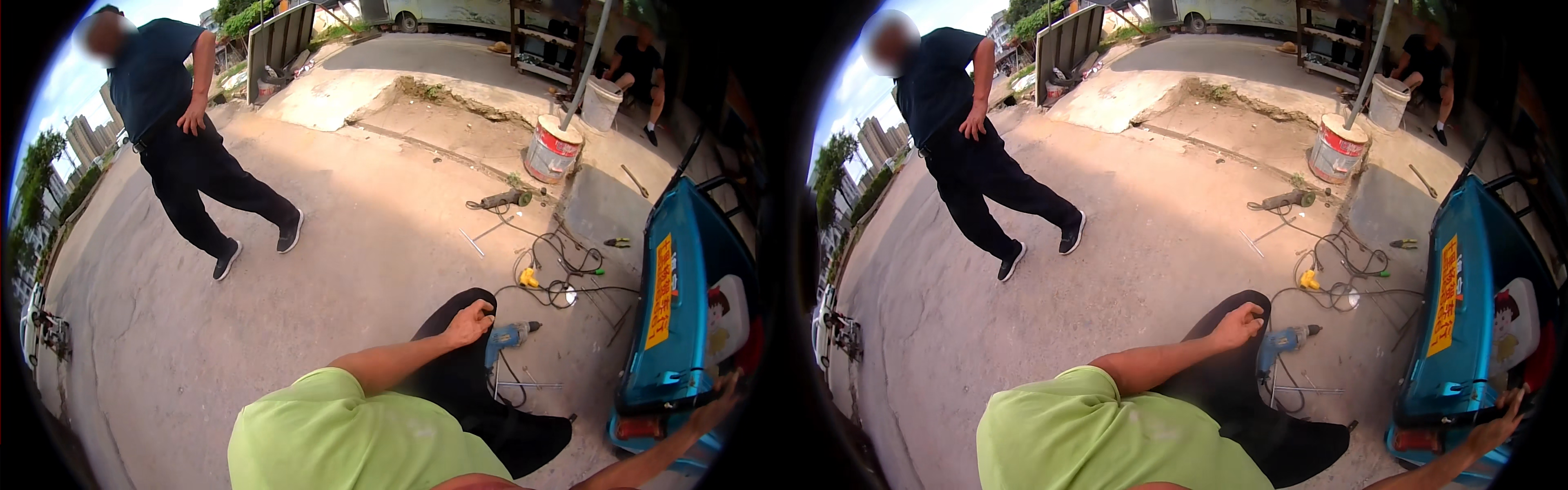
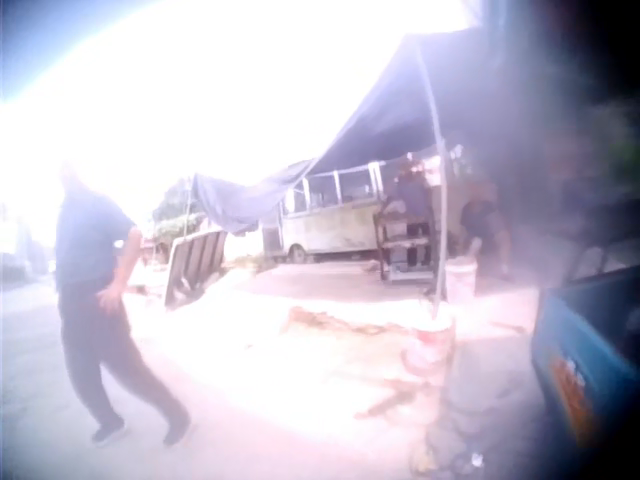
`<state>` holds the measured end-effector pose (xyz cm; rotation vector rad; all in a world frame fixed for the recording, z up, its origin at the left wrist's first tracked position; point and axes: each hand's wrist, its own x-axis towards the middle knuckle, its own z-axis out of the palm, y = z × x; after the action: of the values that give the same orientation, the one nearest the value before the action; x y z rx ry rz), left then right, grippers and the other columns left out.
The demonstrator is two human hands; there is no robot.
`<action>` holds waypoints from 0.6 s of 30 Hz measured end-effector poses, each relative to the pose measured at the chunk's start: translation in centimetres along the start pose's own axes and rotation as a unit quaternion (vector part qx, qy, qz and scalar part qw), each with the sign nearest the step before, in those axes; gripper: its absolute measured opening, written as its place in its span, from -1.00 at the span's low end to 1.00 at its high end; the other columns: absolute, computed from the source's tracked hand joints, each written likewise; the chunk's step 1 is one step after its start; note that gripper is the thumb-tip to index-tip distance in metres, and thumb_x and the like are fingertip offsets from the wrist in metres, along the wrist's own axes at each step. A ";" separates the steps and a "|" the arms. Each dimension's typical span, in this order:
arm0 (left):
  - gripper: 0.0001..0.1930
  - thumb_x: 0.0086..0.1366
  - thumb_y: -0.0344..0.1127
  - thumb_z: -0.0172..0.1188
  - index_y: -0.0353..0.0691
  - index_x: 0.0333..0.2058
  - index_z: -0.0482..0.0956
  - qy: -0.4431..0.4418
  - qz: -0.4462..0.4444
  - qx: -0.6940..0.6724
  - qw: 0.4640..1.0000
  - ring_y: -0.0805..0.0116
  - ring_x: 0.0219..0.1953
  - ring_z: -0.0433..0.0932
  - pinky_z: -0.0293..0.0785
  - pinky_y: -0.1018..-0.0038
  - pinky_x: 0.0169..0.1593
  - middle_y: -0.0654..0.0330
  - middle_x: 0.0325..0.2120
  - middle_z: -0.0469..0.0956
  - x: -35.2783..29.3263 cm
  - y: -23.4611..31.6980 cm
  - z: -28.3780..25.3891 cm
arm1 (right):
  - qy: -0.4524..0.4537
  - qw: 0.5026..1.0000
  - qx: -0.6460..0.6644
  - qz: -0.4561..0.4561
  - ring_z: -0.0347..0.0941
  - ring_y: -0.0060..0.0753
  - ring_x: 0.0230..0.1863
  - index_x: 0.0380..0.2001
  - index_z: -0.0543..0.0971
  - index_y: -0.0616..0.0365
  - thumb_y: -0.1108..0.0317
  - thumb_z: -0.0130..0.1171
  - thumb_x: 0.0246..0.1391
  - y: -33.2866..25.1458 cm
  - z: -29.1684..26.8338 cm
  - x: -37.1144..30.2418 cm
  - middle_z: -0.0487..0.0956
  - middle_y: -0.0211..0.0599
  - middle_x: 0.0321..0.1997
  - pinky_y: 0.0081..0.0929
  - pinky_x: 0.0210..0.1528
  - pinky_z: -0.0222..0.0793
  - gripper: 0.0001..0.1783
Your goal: The person aligns a black pole onto the mount of a cargo cart, inserts a metal rod through the mounting hole, and then inserts a small metal pin into the bracket by hand to secure the pole.
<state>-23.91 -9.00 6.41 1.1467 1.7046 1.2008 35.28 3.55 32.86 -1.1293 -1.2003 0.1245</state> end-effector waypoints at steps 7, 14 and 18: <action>-0.79 0.30 -0.17 0.17 -0.13 -0.22 0.62 -0.090 0.204 0.393 0.892 -0.02 -0.27 0.65 0.59 0.09 -0.21 0.08 -0.30 0.66 -2.2 0.7 0.9 | -0.043 0.999 0.018 -0.014 0.37 -0.45 -0.13 0.25 0.51 0.21 0.15 -0.08 0.50 0.4 -0.5 0.8 0.53 -0.36 -0.08 -0.47 0.10 0.32 -0.53; -0.70 0.35 -0.22 0.16 -0.23 -0.03 0.57 -0.085 0.210 0.274 0.935 0.05 -0.39 0.66 0.59 0.16 -0.27 0.04 -0.37 0.66 -0.9 0.3 -0.7 | -0.008 0.998 0.023 -0.062 0.33 -0.50 -0.22 0.19 0.53 0.24 0.14 -0.01 0.48 -0.3 0.5 0.0 0.52 -0.39 -0.14 -0.51 -0.04 0.32 -0.55; -0.43 0.42 -0.36 0.15 -0.22 0.37 0.27 -0.045 0.009 -0.101 0.994 0.45 -0.52 0.53 0.52 0.48 -0.37 0.16 -0.40 0.63 -0.2 0.8 -7.1 | 0.018 0.999 0.047 -0.005 0.33 -0.49 -0.25 0.19 0.52 0.25 0.14 -0.07 0.50 -2.8 2.3 -0.9 0.53 -0.36 -0.13 -0.53 -0.08 0.32 -0.55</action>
<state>-30.13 -11.08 9.19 1.0777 1.4729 1.2805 31.86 3.10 34.16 -1.0389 -1.1559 0.1506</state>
